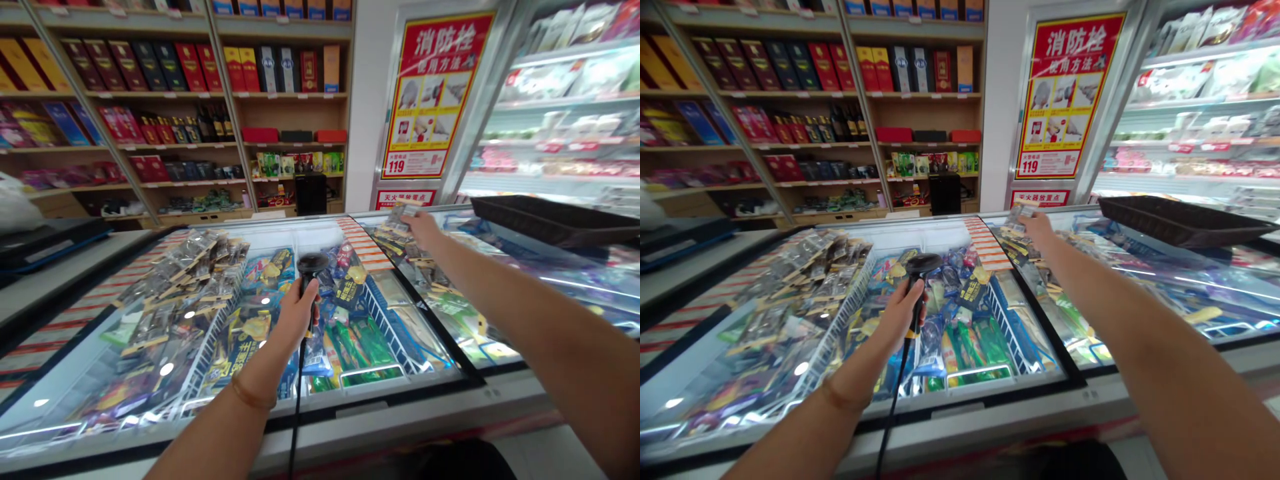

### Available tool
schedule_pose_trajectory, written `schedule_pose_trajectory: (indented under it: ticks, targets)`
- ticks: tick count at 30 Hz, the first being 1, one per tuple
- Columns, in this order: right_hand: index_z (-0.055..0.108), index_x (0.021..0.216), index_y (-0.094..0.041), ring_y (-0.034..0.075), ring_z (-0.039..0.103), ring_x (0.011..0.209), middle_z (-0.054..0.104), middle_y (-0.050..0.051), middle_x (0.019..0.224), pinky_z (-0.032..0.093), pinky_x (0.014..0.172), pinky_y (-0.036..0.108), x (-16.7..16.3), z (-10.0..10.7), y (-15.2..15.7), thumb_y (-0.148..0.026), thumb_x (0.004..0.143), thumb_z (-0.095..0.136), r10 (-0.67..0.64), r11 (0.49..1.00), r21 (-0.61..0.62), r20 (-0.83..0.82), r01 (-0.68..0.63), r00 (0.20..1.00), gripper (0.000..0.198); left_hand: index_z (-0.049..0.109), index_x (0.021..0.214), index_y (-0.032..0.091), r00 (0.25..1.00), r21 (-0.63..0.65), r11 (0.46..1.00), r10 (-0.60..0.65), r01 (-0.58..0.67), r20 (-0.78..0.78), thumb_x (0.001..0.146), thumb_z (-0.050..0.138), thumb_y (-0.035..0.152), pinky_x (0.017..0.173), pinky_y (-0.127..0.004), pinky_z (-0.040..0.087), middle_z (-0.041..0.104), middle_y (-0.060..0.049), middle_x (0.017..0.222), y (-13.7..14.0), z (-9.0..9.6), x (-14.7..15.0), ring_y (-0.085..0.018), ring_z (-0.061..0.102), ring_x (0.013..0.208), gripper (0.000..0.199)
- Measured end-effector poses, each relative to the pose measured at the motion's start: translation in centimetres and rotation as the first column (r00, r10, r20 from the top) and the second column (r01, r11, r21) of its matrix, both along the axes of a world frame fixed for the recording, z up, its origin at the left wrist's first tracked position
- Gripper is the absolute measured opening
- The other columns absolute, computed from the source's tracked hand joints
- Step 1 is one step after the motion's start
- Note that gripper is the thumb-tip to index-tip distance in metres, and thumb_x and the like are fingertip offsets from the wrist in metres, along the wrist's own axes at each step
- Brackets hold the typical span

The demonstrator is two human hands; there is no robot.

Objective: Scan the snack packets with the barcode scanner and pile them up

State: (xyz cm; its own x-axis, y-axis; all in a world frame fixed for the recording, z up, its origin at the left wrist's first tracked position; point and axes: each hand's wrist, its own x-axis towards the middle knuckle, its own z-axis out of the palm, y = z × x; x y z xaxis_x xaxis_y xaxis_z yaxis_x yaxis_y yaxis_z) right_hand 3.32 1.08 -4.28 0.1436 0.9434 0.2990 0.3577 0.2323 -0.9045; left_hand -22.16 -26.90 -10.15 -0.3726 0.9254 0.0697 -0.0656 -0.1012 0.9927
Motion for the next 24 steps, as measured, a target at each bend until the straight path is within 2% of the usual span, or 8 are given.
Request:
schedule_pose_trajectory:
  ticks: [1,3,5,7,9,15,19,24]
  targets:
    - [0.067,0.109,-0.008,0.015,0.07,0.077,0.077,0.013,0.095,0.054,0.074,0.03,-2.5,-0.6,-0.7,-0.012,0.09,0.063,0.138,0.988,-0.046,-0.173,-0.148,0.975,0.02,0.053,0.087,0.022,1.0,-0.007,1.0,-0.022,0.022,-0.002,0.072,0.073,0.071,0.037,-0.024,0.039,0.058,0.004,0.07,-0.1,0.1,0.1,-0.009,0.049,0.041,0.055]
    - [0.067,0.099,-0.014,0.016,0.071,0.077,0.077,0.007,0.088,0.057,0.078,0.03,-7.3,-2.1,-2.5,-0.013,0.085,0.071,0.356,0.909,-0.083,-0.352,-0.408,0.865,0.015,0.052,0.087,0.022,0.998,-0.017,0.998,-0.059,0.059,-0.006,0.072,0.074,0.07,0.037,-0.023,0.039,0.058,0.005,0.07,-0.4,0.4,0.4,-0.008,0.049,0.041,0.055]
    - [0.066,0.093,-0.018,0.018,0.072,0.076,0.075,0.004,0.082,0.059,0.078,0.032,-11.3,-3.6,-4.4,-0.022,0.084,0.074,0.462,0.833,-0.088,-0.434,-0.546,0.774,0.012,0.051,0.085,0.022,0.997,-0.031,0.997,-0.071,0.071,-0.014,0.072,0.075,0.07,0.037,-0.023,0.038,0.057,0.005,0.069,-0.6,0.6,0.5,-0.008,0.049,0.041,0.055]
    - [0.063,0.089,-0.021,0.02,0.073,0.078,0.075,0.003,0.08,0.06,0.078,0.034,-14.1,-5.0,-5.9,-0.031,0.086,0.074,0.503,0.779,-0.086,-0.507,-0.621,0.7,0.015,0.051,0.085,0.022,0.997,-0.048,0.996,-0.071,0.07,-0.025,0.073,0.075,0.069,0.037,-0.023,0.037,0.057,0.005,0.069,-0.7,0.5,0.5,-0.008,0.048,0.04,0.054]
    - [0.061,0.088,-0.022,0.021,0.074,0.079,0.074,0.003,0.079,0.06,0.077,0.035,-15.8,-6.1,-6.8,-0.037,0.086,0.074,0.517,0.751,-0.083,-0.542,-0.655,0.662,0.02,0.051,0.087,0.022,0.997,-0.064,0.996,-0.072,0.069,-0.042,0.075,0.074,0.067,0.037,-0.022,0.036,0.057,0.005,0.069,-0.6,0.2,0.5,-0.008,0.048,0.04,0.052]
    - [0.058,0.087,-0.022,0.019,0.07,0.072,0.069,0.0,0.072,0.057,0.069,0.031,-16.0,-8.3,-6.1,-0.055,0.076,0.079,0.552,0.741,-0.096,-0.478,-0.665,0.684,0.041,0.05,0.089,0.022,0.993,-0.108,0.992,-0.076,0.067,-0.089,0.075,0.071,0.072,0.036,-0.022,0.036,0.057,0.005,0.068,-0.3,-0.6,0.4,-0.008,0.048,0.039,0.055]
    - [0.054,0.082,-0.023,0.018,0.066,0.067,0.066,-0.002,0.068,0.054,0.065,0.029,-15.7,-8.9,-5.6,-0.059,0.067,0.083,0.599,0.702,-0.093,-0.46,-0.706,0.655,0.049,0.051,0.091,0.022,0.989,-0.123,0.989,-0.099,0.086,-0.107,0.075,0.069,0.074,0.036,-0.022,0.037,0.056,0.006,0.069,-0.4,-0.5,0.4,-0.008,0.048,0.04,0.058]
    - [0.053,0.079,-0.023,0.016,0.064,0.066,0.065,-0.002,0.067,0.052,0.064,0.028,-15.6,-8.5,-6.2,-0.058,0.068,0.083,0.602,0.704,-0.092,-0.448,-0.704,0.661,0.048,0.051,0.09,0.022,0.989,-0.107,0.992,-0.087,0.075,-0.119,0.076,0.069,0.073,0.036,-0.022,0.036,0.056,0.005,0.069,-0.4,-0.6,0.3,-0.008,0.048,0.04,0.056]
